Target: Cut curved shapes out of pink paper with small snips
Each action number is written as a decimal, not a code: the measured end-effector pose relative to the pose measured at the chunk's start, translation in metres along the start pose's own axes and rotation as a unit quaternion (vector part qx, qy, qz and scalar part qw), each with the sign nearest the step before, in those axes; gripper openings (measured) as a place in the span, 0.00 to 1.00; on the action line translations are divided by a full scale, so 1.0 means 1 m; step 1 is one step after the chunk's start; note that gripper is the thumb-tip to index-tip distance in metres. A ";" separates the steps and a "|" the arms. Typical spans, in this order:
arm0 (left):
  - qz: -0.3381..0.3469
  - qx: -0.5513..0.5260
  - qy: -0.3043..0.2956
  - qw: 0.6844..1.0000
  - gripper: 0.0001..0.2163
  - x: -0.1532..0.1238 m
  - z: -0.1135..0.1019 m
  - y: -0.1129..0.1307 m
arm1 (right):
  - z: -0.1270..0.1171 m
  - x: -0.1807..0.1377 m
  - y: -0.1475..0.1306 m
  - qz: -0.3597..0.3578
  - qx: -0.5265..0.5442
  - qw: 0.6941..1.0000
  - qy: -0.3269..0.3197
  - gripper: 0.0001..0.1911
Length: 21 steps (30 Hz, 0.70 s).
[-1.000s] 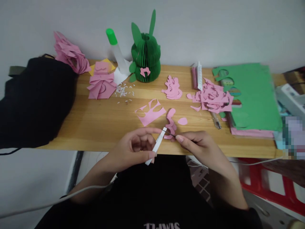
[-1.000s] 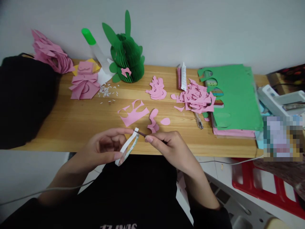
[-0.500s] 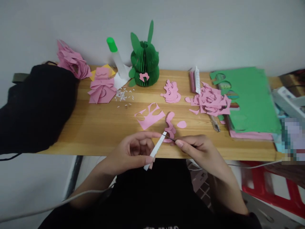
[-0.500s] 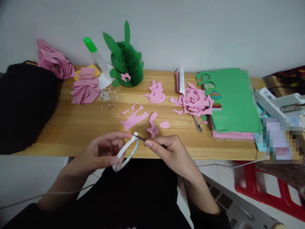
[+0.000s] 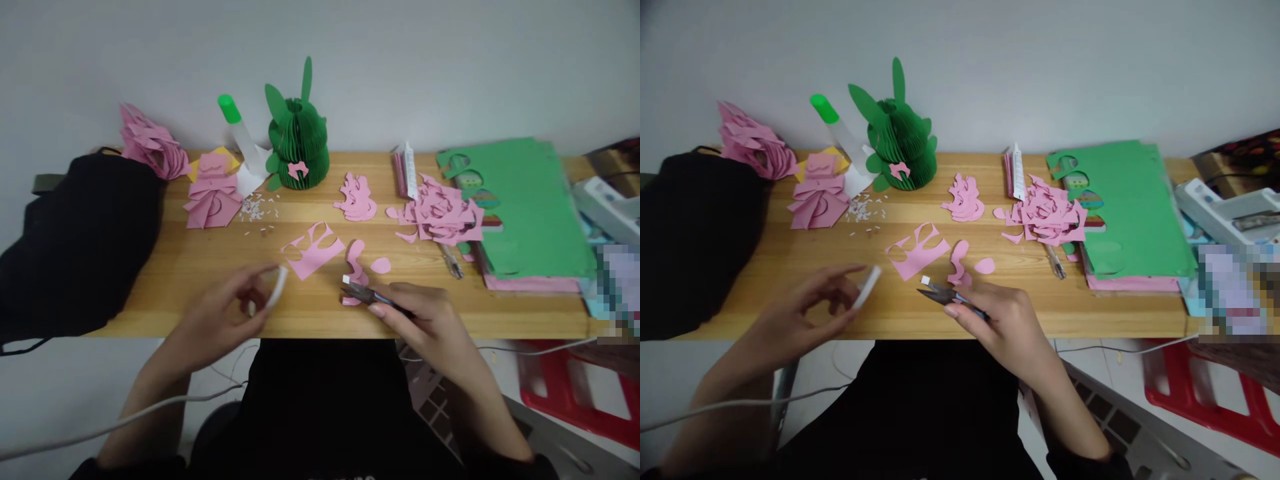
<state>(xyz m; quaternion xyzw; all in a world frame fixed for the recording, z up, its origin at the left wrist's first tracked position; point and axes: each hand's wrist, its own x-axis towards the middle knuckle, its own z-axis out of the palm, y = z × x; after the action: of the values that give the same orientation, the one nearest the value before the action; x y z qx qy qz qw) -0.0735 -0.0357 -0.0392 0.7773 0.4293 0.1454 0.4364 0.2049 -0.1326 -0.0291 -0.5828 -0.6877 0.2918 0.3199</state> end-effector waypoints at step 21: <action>0.007 -0.117 -0.118 0.986 0.04 0.066 0.077 0.041 | 0.014 -0.035 0.038 -0.063 -0.244 0.968 0.003 0.25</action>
<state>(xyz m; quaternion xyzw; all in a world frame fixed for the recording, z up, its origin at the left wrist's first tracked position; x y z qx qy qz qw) 0.0343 -0.0361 -0.0606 0.7356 0.3497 0.1049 0.5707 0.2212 -0.1624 -0.0713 -0.5994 -0.7725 0.0933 0.1878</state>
